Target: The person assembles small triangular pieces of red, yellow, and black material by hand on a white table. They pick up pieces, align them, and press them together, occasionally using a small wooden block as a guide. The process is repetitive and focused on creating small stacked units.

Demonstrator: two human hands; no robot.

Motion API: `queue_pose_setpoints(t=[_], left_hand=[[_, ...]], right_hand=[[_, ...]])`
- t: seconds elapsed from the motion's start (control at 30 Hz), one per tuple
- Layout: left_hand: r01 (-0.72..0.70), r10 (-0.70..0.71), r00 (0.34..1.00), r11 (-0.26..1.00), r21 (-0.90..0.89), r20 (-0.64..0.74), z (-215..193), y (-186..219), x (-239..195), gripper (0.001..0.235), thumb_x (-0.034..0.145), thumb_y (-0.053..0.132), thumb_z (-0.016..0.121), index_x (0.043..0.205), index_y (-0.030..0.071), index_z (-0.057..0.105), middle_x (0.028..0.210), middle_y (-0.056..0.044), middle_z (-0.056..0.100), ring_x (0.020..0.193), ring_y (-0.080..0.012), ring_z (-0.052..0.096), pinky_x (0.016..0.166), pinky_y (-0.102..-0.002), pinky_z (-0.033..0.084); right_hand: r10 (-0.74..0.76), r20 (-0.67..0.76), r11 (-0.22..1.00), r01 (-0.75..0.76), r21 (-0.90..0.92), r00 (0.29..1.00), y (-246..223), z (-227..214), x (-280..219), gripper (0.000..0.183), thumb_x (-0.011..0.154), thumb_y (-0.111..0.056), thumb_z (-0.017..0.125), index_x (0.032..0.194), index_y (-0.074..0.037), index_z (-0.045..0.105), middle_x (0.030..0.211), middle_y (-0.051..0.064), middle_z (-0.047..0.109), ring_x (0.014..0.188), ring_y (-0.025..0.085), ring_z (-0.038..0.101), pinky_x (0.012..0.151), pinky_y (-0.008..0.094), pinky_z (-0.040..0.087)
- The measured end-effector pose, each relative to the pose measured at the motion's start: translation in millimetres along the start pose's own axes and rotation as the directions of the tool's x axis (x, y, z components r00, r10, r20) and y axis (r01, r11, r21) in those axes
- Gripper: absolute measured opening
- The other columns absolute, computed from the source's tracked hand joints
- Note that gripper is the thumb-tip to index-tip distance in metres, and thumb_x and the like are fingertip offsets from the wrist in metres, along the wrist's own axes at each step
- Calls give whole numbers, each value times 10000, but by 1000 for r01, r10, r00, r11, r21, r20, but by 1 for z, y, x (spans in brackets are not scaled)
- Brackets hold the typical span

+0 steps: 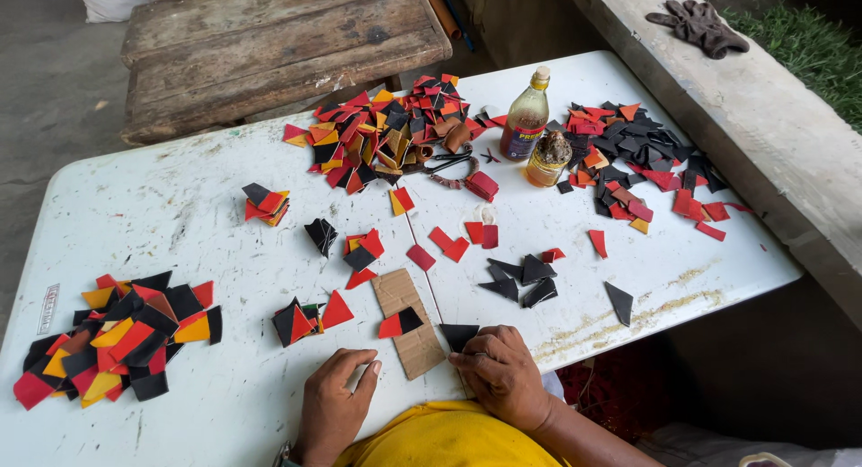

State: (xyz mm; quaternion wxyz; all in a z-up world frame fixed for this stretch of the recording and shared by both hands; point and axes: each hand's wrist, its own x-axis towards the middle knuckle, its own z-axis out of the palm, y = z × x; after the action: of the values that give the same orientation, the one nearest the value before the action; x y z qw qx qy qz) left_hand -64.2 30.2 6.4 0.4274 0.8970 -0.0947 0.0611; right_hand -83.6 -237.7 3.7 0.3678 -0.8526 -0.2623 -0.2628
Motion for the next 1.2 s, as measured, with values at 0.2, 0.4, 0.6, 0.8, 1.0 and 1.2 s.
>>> queue_pose_setpoints(t=[0.2, 0.4, 0.6, 0.8, 1.0, 1.2], left_hand=[[-22, 22, 999, 1000, 6, -28, 5, -11, -2, 158, 832, 117, 753, 964, 33, 734, 897, -96, 773, 822, -257, 769, 712, -356, 594], [5, -1, 999, 996, 93, -44, 21, -43, -4, 152, 797, 137, 786, 932, 70, 766, 897, -78, 796, 871, -218, 795, 763, -333, 616], [85, -78, 995, 988, 126, -59, 38, -107, -8, 165, 776, 151, 805, 931, 93, 793, 876, -89, 805, 890, -216, 799, 810, -357, 620], [-10, 8, 1000, 990, 143, 14, 38, -117, 7, 178, 772, 166, 821, 932, 91, 797, 877, -112, 792, 890, -256, 784, 817, -390, 611], [-130, 144, 976, 987, 95, -164, 18, -47, -11, 140, 820, 113, 771, 950, 73, 738, 912, -86, 770, 876, -291, 737, 767, -385, 583], [-155, 179, 963, 979, 130, -204, -3, 10, 0, 153, 829, 115, 776, 967, 66, 731, 946, -103, 760, 929, -326, 708, 797, -419, 565]], right_hand=[[35, 16, 999, -35, 33, 999, 6, 3, -7, 208, 757, -35, 831, 927, -129, 757, 920, 30, 656, 902, 234, 628, 787, 362, 491], [77, 9, 993, -77, 90, 997, 4, -2, -5, 243, 735, -41, 839, 940, -120, 734, 950, 60, 634, 944, 269, 625, 820, 376, 490], [164, -77, 986, -162, 28, 983, 52, -18, -7, 284, 710, 7, 797, 971, -86, 738, 941, 96, 650, 856, 265, 639, 690, 349, 536], [697, -171, 664, -717, -211, 696, 168, -90, 18, 309, 937, -157, 680, 1244, -191, 675, 1144, 89, 676, 863, 256, 752, 777, 393, 585], [727, -133, 540, -680, -495, 674, 212, -115, 19, 330, 915, -275, 754, 1192, -105, 696, 1293, 182, 646, 1074, 405, 656, 885, 491, 525], [757, -156, 619, -773, -138, 634, 193, -123, 29, 233, 978, -144, 703, 1172, -21, 668, 1081, 142, 750, 983, 267, 732, 833, 391, 563]])
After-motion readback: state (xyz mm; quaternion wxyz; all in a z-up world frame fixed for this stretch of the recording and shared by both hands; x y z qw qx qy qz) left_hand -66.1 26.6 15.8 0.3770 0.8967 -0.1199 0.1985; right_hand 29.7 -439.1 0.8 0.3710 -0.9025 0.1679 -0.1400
